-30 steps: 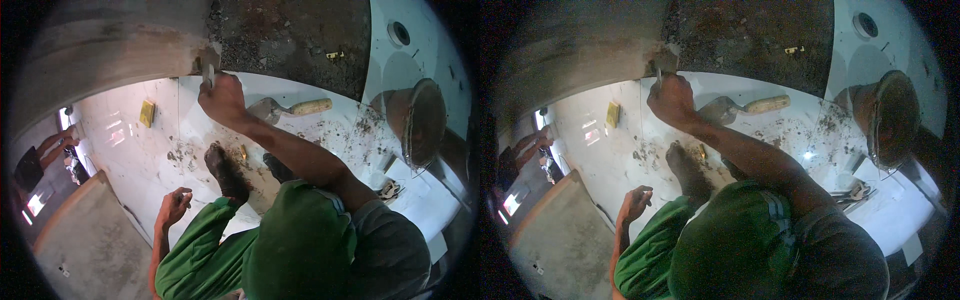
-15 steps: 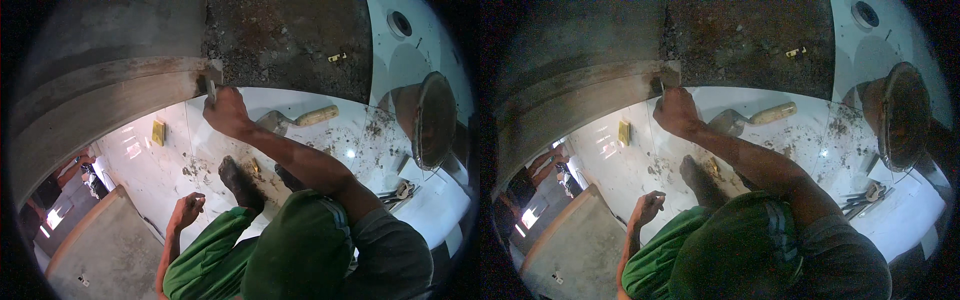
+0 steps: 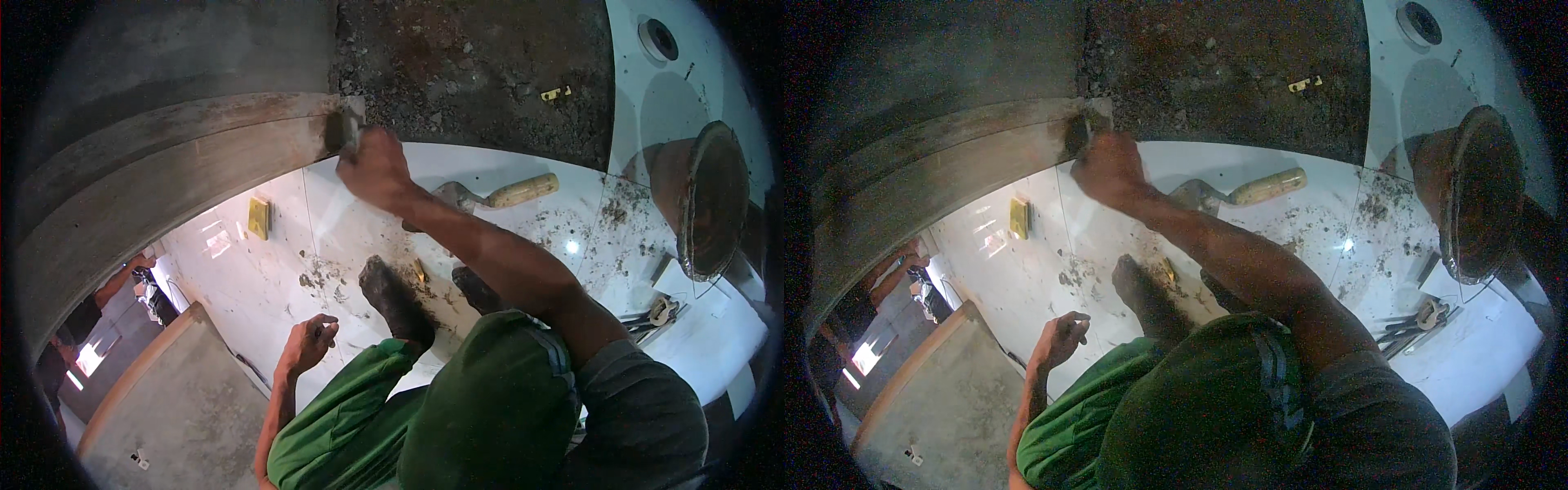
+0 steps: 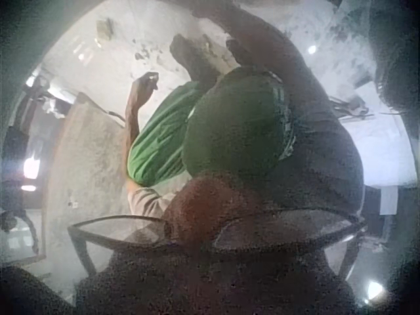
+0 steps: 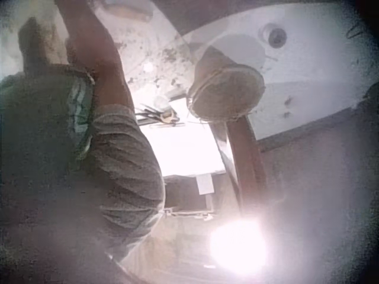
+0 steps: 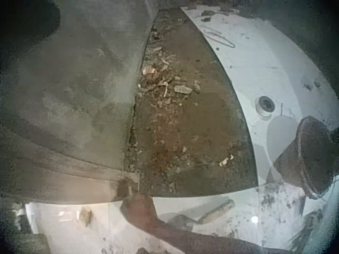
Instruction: The person applies plaster to the edge of a door frame using a trowel and smooths it with a small block along the joint.
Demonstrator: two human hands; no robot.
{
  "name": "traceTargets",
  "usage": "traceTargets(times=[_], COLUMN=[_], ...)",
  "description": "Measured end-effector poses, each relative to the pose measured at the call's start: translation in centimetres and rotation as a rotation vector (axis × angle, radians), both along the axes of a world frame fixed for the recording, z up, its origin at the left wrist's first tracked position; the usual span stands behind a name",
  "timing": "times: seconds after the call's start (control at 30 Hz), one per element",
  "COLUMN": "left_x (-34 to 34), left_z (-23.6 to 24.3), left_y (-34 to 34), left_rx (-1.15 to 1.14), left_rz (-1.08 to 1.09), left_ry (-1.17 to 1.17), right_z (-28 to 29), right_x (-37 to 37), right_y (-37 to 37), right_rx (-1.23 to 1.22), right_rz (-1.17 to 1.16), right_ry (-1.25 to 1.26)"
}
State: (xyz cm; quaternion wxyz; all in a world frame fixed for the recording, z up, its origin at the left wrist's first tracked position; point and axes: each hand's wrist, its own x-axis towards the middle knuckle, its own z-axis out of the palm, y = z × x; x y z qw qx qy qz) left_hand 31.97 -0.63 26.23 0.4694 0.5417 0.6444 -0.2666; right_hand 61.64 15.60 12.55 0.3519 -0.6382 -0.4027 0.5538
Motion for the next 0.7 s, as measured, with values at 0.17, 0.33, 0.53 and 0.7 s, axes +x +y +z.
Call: traceTargets(times=[0.17, 0.33, 0.53, 0.7], left_x=[0.3, -0.3, -0.8, -0.5], left_z=[0.1, -0.1, -0.2, -0.3], left_y=[0.3, 0.4, -0.8, -0.3], left_rx=[-0.006, -0.013, -0.03, -0.046], left_rz=[0.012, 0.015, 0.035, 0.014], left_ry=[0.004, 0.012, 0.025, 0.032], right_z=[-0.2, -2.8, -4.8, -3.2], right_x=[-1.0, 0.8, 2.1, -0.4], right_y=[-0.5, -0.2, -1.9, -1.6], right_rx=[0.036, 0.111, 0.05, 0.158], right_rz=[-0.056, -0.104, -0.122, -0.108], right_ry=[0.009, -0.051, 0.124, 0.053])
